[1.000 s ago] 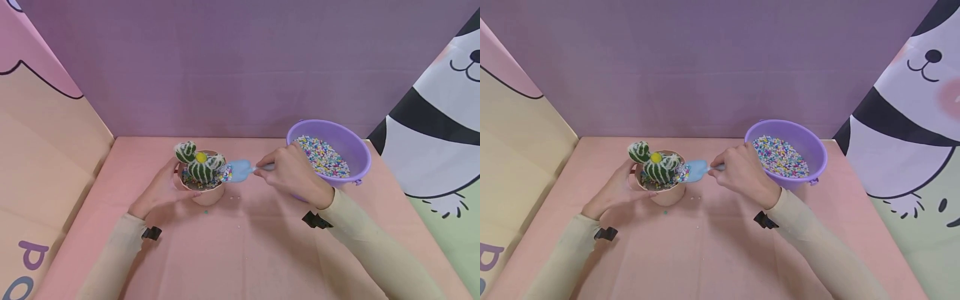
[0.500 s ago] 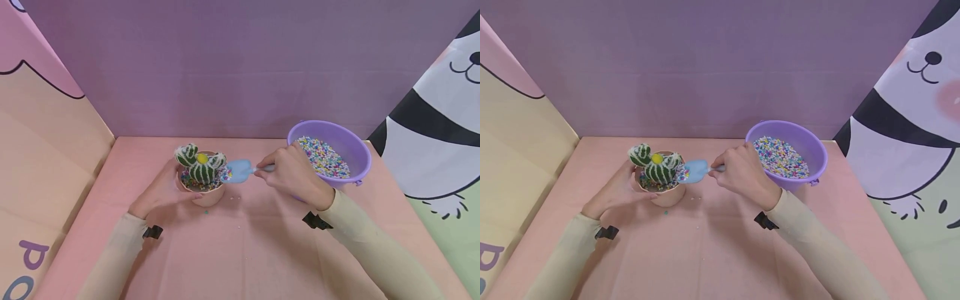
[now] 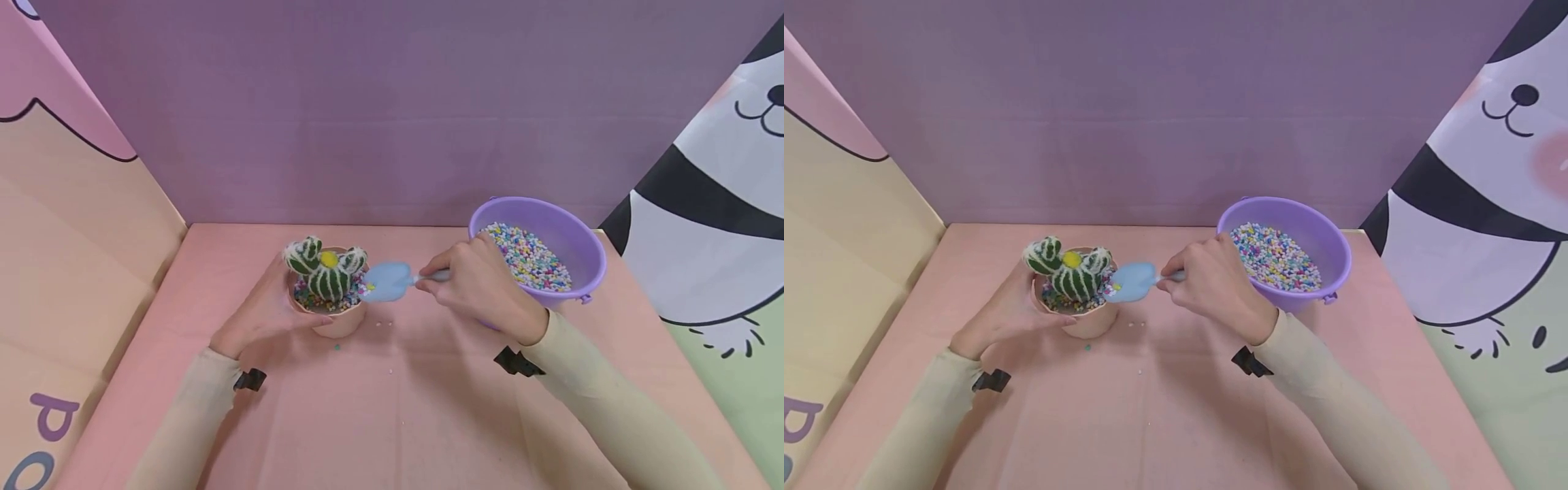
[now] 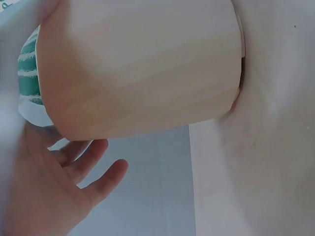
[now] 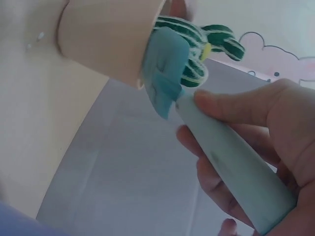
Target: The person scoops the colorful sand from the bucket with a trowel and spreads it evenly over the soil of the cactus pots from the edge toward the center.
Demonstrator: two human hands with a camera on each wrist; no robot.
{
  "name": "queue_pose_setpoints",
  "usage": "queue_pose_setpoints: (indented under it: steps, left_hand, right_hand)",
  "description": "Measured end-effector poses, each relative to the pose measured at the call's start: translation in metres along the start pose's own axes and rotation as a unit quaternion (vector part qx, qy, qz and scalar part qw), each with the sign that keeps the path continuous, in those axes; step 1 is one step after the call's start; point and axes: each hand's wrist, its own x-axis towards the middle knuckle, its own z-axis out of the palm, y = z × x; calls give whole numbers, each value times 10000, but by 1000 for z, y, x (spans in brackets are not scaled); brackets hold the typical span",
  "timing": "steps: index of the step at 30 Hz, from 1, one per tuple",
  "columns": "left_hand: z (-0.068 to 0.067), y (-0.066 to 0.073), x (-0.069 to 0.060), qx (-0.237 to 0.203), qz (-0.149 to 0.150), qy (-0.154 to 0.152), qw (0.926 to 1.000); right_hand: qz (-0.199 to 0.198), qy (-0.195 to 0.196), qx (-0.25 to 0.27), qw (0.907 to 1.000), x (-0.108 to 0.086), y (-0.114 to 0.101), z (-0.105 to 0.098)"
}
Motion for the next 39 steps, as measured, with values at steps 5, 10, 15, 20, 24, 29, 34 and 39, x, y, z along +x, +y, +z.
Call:
queue_pose_setpoints:
  steps: [5, 10, 15, 20, 24, 29, 34, 39]
  left_hand:
    - [3, 0, -4, 475, -199, 127, 9986]
    - [4, 1, -6, 630, -319, 211, 9973]
    - [3, 2, -8, 613, -337, 230, 9973]
    - [2, 0, -10, 169, -373, 229, 9989]
    - [-2, 1, -15, -106, -516, 135, 9985]
    - [-11, 9, -21, -185, -401, 418, 9981]
    - [-17, 23, -22, -536, 155, 1128, 9920]
    - [-20, 39, -21, -840, 668, 1774, 9783]
  right_hand:
    - [-118, 135, -69, 9998, -1, 2, 0]
    - [-233, 243, -157, 9993, -2, 4, 1]
    - [-296, 298, -200, 9989, -3, 6, 0]
    - [-285, 312, -143, 9990, -6, 8, 1]
    - [-342, 411, -38, 9986, -8, 12, 1]
    - [-526, 731, 97, 9959, -11, 20, 0]
    - [-649, 1224, 228, 9901, -16, 29, 0]
    - [-598, 1492, 267, 9866, -22, 36, -1]
